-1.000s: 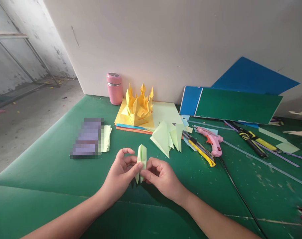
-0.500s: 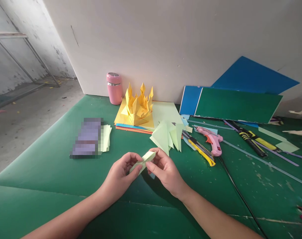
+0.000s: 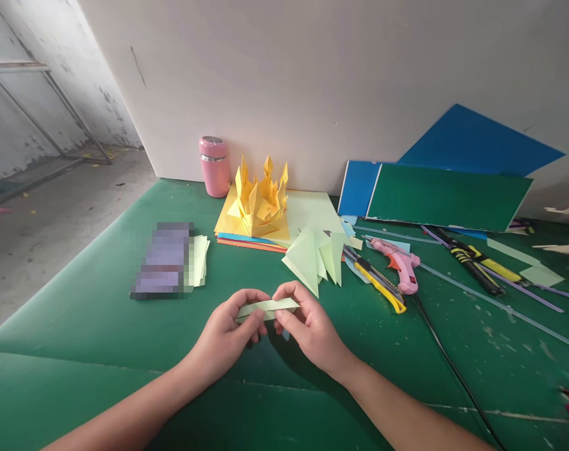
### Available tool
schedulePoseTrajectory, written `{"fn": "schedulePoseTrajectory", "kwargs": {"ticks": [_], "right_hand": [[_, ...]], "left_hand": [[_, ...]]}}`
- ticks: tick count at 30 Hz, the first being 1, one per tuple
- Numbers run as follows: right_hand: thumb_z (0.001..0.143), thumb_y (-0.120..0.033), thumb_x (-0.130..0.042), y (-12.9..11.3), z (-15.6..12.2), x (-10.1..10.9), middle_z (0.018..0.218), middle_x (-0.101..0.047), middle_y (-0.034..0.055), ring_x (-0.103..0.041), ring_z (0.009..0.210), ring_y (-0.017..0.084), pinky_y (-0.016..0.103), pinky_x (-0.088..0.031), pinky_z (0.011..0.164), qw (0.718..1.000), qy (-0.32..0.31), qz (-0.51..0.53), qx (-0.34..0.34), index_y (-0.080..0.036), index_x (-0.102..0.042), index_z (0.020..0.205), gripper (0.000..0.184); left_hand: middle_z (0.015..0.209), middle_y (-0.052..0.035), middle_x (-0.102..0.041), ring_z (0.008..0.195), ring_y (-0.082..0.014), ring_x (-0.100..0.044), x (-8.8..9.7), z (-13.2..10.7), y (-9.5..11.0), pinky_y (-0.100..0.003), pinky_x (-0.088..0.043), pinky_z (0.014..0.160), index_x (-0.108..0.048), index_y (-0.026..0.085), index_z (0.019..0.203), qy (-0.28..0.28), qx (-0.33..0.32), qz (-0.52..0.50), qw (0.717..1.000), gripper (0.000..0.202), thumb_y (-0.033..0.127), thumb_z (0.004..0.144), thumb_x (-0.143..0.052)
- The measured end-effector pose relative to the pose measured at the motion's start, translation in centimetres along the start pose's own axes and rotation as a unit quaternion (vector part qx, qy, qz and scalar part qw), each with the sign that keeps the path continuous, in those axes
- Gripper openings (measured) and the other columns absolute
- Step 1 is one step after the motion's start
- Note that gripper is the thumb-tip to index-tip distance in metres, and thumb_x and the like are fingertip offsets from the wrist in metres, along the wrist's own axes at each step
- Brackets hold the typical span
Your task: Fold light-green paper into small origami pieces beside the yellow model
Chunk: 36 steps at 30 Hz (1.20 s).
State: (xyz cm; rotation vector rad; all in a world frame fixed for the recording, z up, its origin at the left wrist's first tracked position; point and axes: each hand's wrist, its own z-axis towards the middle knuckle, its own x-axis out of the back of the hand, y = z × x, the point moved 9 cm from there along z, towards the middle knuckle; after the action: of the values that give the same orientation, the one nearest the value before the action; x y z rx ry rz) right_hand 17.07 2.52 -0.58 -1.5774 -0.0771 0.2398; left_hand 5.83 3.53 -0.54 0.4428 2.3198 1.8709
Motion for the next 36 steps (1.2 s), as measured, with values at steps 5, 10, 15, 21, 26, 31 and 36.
{"fn": "schedulePoseTrajectory", "kwargs": {"ticks": [5,10,15,21,26,31,36], "right_hand": [[0.084,-0.032,-0.054,-0.01,-0.13,-0.38,0.070,-0.046,-0.0041,-0.047,0.059,0.011,0.024,-0.039,0.055,0.999,-0.011,-0.039,0.011,-0.023,-0.047,0.087,0.012],[0.084,-0.034,-0.054,0.14,-0.23,-0.38,0.071,-0.048,-0.0030,-0.048,0.061,0.012,0.025,-0.040,0.056,0.998,-0.007,-0.056,0.012,-0.023,-0.048,0.088,0.013],[0.084,-0.034,-0.054,-0.04,-0.26,-0.25,0.070,-0.049,-0.0029,-0.046,0.059,0.012,0.024,-0.038,0.054,0.997,0.005,-0.077,0.021,-0.022,-0.050,0.086,0.013],[0.083,-0.032,-0.054,-0.15,-0.26,-0.15,0.071,-0.050,-0.0027,-0.045,0.056,0.011,0.024,-0.036,0.051,0.995,0.015,-0.094,0.024,-0.022,-0.050,0.085,0.011],[0.082,-0.032,-0.055,-0.27,-0.30,-0.11,0.073,-0.052,-0.0023,-0.049,0.057,0.012,0.024,-0.039,0.051,0.995,0.022,-0.092,0.029,-0.023,-0.050,0.084,0.011],[0.083,-0.029,-0.054,-0.59,-0.36,-0.09,0.079,-0.055,-0.0010,-0.054,0.065,0.013,0.024,-0.042,0.058,0.994,0.025,-0.100,0.048,-0.023,-0.052,0.085,0.007],[0.084,-0.028,-0.054,-0.59,-0.39,-0.26,0.077,-0.054,-0.0015,-0.053,0.064,0.013,0.025,-0.043,0.058,0.993,0.014,-0.101,0.053,-0.023,-0.051,0.085,0.006]], "left_hand": [[0.049,0.0042,-0.055,0.044,-0.0096,-0.045,0.38,0.22,-0.07,-0.022,-0.039,0.047,-0.058,0.018,0.074,0.012,0.014,0.039,0.999,0.031,0.049,0.073,-0.061],[0.046,0.0045,-0.055,0.039,-0.0093,-0.045,0.42,0.14,-0.21,-0.021,-0.037,0.043,-0.055,0.019,0.067,0.026,0.033,0.030,0.999,0.034,0.051,0.070,-0.064],[0.044,0.0049,-0.055,0.037,-0.0093,-0.046,0.43,0.11,-0.30,-0.021,-0.037,0.041,-0.054,0.019,0.066,0.031,0.027,0.033,0.999,0.032,0.049,0.070,-0.063],[0.044,0.0053,-0.055,0.038,-0.0098,-0.048,0.26,0.06,-0.41,-0.021,-0.039,0.041,-0.053,0.019,0.065,0.033,0.031,0.017,0.999,0.028,0.045,0.068,-0.066],[0.045,0.0050,-0.058,0.040,-0.0110,-0.053,0.14,-0.09,-0.21,-0.022,-0.043,0.044,-0.052,0.020,0.064,0.035,0.031,-0.010,0.999,0.028,0.041,0.066,-0.069],[0.055,0.0020,-0.063,0.049,-0.0133,-0.062,-0.01,-0.11,-0.19,-0.024,-0.051,0.051,-0.055,0.018,0.064,0.011,0.050,-0.043,0.998,0.029,0.041,0.064,-0.073],[0.056,0.0023,-0.062,0.054,-0.0143,-0.064,-0.41,0.02,-0.43,-0.024,-0.053,0.053,-0.057,0.017,0.068,-0.020,0.069,-0.064,0.995,0.035,0.048,0.065,-0.073]]}}
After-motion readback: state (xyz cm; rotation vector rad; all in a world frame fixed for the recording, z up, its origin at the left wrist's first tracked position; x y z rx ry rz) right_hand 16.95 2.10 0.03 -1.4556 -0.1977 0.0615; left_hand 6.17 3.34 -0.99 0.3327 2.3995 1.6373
